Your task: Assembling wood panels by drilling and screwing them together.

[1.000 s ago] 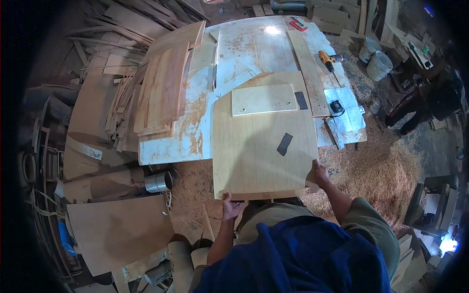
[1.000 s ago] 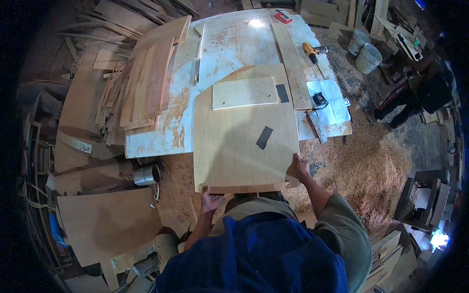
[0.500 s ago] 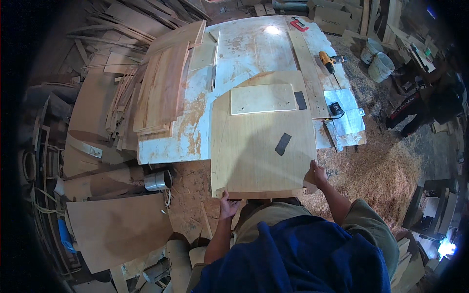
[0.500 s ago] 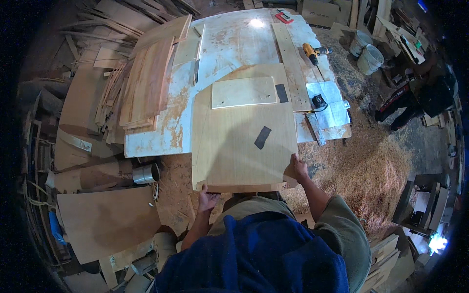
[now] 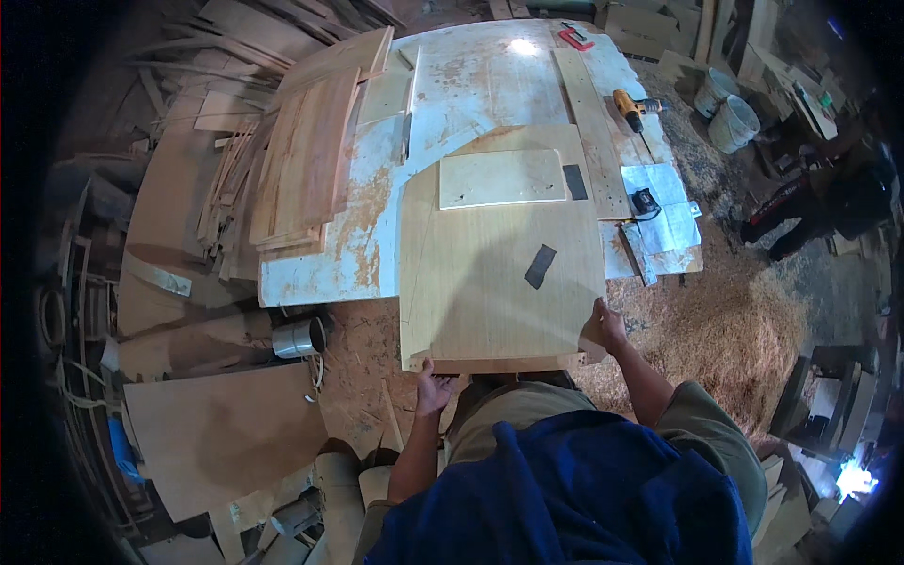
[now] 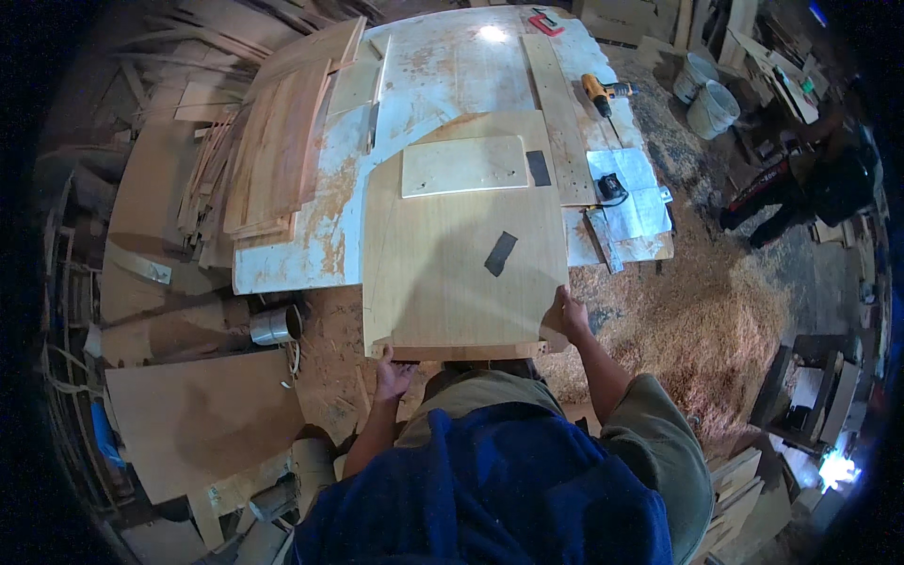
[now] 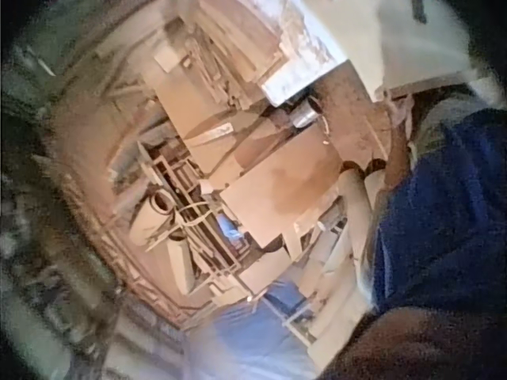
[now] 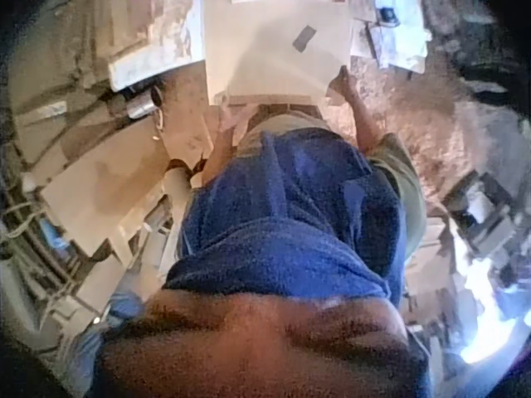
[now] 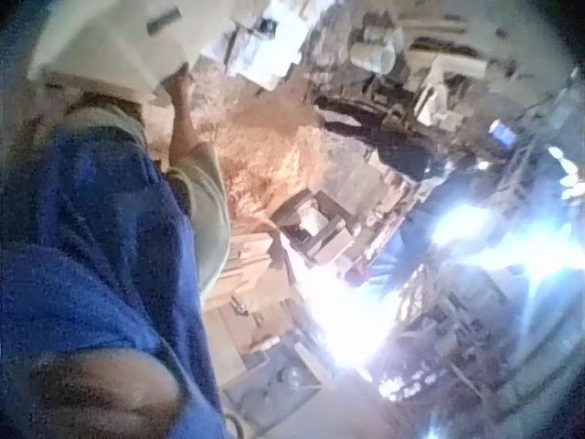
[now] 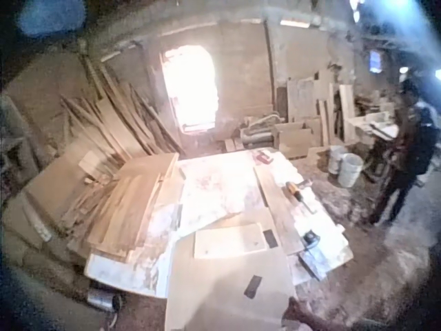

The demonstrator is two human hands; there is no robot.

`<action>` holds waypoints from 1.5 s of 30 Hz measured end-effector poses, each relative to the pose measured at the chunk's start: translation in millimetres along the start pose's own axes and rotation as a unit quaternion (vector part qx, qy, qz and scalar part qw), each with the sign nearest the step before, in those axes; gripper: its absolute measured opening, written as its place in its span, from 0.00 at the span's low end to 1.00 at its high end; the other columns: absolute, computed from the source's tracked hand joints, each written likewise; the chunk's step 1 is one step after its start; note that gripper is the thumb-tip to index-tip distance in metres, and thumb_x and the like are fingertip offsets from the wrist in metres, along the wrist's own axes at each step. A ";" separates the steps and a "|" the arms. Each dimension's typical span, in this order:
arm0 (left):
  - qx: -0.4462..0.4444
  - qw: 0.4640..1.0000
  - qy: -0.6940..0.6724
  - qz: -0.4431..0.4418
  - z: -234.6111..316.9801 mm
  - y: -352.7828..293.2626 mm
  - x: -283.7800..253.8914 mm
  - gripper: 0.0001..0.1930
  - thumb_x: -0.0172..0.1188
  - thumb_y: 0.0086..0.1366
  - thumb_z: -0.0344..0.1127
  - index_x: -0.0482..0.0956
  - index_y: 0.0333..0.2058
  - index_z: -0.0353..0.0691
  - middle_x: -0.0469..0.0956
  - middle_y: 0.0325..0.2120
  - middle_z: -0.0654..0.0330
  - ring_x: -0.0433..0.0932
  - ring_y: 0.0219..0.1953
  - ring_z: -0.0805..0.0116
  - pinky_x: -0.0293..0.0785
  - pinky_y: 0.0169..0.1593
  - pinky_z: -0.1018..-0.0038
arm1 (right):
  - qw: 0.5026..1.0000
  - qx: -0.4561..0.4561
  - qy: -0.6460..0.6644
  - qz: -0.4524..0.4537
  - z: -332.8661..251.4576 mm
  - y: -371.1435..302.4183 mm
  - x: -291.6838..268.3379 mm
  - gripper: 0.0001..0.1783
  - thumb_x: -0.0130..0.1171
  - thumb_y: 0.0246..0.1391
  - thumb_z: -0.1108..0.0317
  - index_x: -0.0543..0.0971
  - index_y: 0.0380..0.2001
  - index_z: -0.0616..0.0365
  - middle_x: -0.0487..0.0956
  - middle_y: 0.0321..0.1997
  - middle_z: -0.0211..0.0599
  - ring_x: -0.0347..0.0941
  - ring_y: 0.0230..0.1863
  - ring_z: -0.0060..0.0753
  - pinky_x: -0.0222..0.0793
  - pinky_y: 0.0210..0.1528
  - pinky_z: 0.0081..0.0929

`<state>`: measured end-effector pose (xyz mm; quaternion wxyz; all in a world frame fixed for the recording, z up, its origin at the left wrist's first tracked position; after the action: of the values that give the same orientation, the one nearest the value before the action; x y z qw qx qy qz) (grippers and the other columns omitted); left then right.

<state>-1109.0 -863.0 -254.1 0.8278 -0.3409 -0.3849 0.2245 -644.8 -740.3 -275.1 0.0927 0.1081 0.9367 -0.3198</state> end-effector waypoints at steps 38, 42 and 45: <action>0.036 0.922 0.247 0.296 475.8 -47.8 -766.4 0.12 0.50 0.60 0.38 0.70 0.20 0.40 0.70 0.17 0.59 0.66 0.18 0.71 0.65 0.25 0.71 | 0.967 -0.181 -0.038 -0.173 -203.3 -269.7 771.8 0.26 0.57 0.52 0.56 0.70 0.47 0.65 0.74 0.42 0.39 0.70 0.44 0.29 0.66 0.45 0.26; 0.051 0.935 0.186 0.296 501.7 7.4 -869.1 0.12 0.49 0.59 0.44 0.70 0.25 0.43 0.69 0.20 0.60 0.66 0.20 0.67 0.64 0.23 0.72 | 0.929 -0.236 -0.234 -0.161 -257.4 -200.5 891.3 0.32 0.57 0.50 0.48 0.70 0.48 0.65 0.76 0.43 0.46 0.71 0.47 0.40 0.66 0.48 0.34; 0.109 0.958 0.091 0.247 498.7 48.5 -878.7 0.13 0.52 0.58 0.47 0.75 0.32 0.45 0.75 0.24 0.58 0.74 0.23 0.63 0.71 0.24 0.68 | 0.911 -0.224 -0.331 -0.098 -296.6 -186.8 932.3 0.36 0.58 0.48 0.45 0.71 0.49 0.67 0.75 0.46 0.51 0.70 0.50 0.44 0.64 0.51 0.36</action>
<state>-2038.2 -1192.7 -480.2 0.8102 -0.3520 -0.1845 0.4309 -1619.2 -567.4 -162.5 0.3878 -0.1195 0.9052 -0.1260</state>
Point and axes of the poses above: each hand's wrist, its own y-axis towards the middle knuckle, its own x-axis out of the palm, z = x × y, the point moved 10 cm from there along y, towards the middle knuckle
